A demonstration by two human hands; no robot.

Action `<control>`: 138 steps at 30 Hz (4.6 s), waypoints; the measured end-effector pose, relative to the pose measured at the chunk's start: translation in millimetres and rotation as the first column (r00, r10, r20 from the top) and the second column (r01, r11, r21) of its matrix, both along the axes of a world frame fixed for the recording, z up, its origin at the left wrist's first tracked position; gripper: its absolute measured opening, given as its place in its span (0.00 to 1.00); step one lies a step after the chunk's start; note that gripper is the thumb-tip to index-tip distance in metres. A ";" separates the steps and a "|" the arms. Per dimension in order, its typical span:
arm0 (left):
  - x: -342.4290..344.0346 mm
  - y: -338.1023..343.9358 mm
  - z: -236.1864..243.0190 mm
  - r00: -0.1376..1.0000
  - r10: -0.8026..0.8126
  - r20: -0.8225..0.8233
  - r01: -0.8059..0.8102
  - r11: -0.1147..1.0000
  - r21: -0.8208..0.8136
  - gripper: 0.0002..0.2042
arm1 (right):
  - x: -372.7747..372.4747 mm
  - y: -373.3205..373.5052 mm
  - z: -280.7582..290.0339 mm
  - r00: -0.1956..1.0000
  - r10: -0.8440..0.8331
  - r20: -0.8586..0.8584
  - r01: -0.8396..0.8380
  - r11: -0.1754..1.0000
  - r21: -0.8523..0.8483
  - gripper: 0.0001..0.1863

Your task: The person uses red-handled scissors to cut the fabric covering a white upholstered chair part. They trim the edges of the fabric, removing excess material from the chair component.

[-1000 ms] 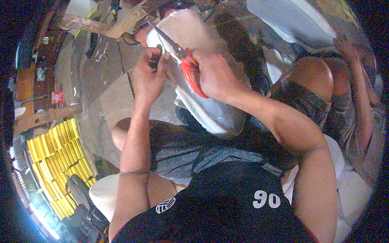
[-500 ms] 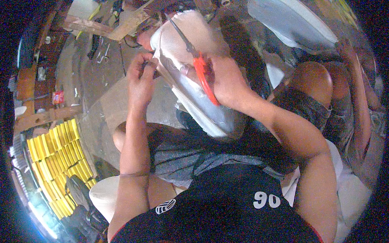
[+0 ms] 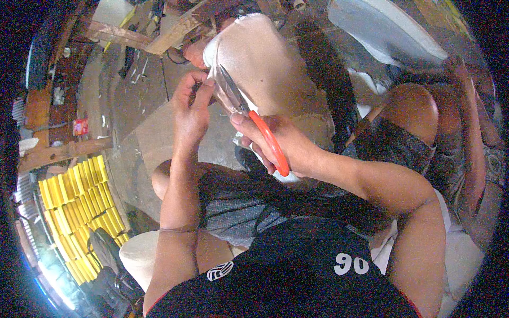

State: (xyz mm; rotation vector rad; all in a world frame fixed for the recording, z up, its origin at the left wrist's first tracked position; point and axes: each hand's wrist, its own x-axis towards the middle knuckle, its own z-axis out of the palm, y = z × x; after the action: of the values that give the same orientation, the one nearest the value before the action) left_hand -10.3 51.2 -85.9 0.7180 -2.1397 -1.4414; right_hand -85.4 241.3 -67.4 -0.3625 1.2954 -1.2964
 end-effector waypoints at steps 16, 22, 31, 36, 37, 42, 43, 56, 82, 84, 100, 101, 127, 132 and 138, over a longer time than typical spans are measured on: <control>0.4 4.0 1.4 0.999 -0.016 0.029 0.017 0.999 -0.035 0.06 | 5.2 -7.5 -7.5 0.998 -0.050 0.030 0.051 0.998 -0.025 0.33; 0.1 3.5 2.1 0.999 -0.027 0.041 0.031 0.996 -0.086 0.05 | 8.7 -10.8 -6.9 0.997 -0.061 0.049 0.062 0.998 -0.015 0.33; -0.9 3.0 0.5 0.996 0.074 0.058 -0.068 0.993 -0.098 0.03 | -1.5 -2.4 -9.1 0.942 -0.101 -0.321 0.085 0.994 -0.064 0.35; 1.1 -2.5 -6.0 0.997 0.074 0.009 -0.074 0.994 0.085 0.06 | -12.0 -5.6 -4.0 0.939 -0.095 -0.330 0.091 0.995 -0.027 0.35; 0.0 -1.6 -4.5 0.996 0.085 0.003 -0.085 0.989 0.125 0.06 | -14.0 -8.4 -7.5 0.924 -0.108 -0.366 0.098 0.994 -0.047 0.35; -4.4 3.4 2.2 0.999 0.038 0.003 -0.038 0.999 0.039 0.08 | -8.6 -7.7 -3.3 0.990 -0.073 -0.117 0.078 0.996 0.034 0.34; -4.0 3.7 2.5 0.999 0.031 -0.008 -0.031 0.999 0.030 0.08 | -5.3 -6.4 -5.4 0.996 -0.040 -0.077 0.042 0.999 0.020 0.34; -1.3 3.9 -1.4 0.999 0.008 -0.053 -0.001 0.992 0.129 0.05 | 5.8 -11.3 -12.7 0.999 -0.010 0.044 0.009 1.000 0.019 0.36; -5.3 5.3 -0.2 1.000 0.029 -0.002 -0.029 0.999 0.025 0.13 | -2.9 -1.2 2.7 0.997 0.005 -0.072 0.000 0.997 0.071 0.37; -3.6 3.6 -2.1 0.999 0.049 0.004 -0.049 0.998 0.048 0.13 | -12.5 2.6 -5.2 0.993 0.069 -0.092 -0.061 0.994 0.085 0.37; -7.8 20.1 16.7 0.997 0.051 0.049 -0.048 0.997 -0.061 0.07 | -52.6 -25.5 -27.5 0.443 -0.178 -0.879 0.124 0.983 -0.136 0.19; -6.8 18.9 15.4 0.997 0.056 0.055 -0.053 0.997 -0.060 0.07 | -53.9 -23.4 -23.9 0.455 -0.202 -0.867 0.128 0.979 -0.161 0.19; -1.0 0.1 0.9 0.992 0.005 -0.123 0.009 0.994 0.112 0.05 | -1.8 3.9 9.7 0.996 0.054 -0.075 -0.055 0.998 -0.018 0.32; 0.6 -1.0 -0.3 0.996 -0.012 -0.090 0.020 0.996 0.084 0.05 | -1.8 4.2 3.5 0.997 0.061 -0.049 -0.062 0.998 0.000 0.34; 0.1 1.8 4.1 0.999 -0.004 -0.053 0.007 0.999 0.048 0.05 | -2.0 2.4 0.4 0.997 0.065 -0.027 -0.065 0.998 -0.003 0.35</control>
State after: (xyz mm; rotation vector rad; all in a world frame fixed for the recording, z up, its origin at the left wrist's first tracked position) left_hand -10.2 53.0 -81.8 0.6842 -2.0746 -1.5031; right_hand -87.3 243.7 -67.0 -0.4232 1.2936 -1.2429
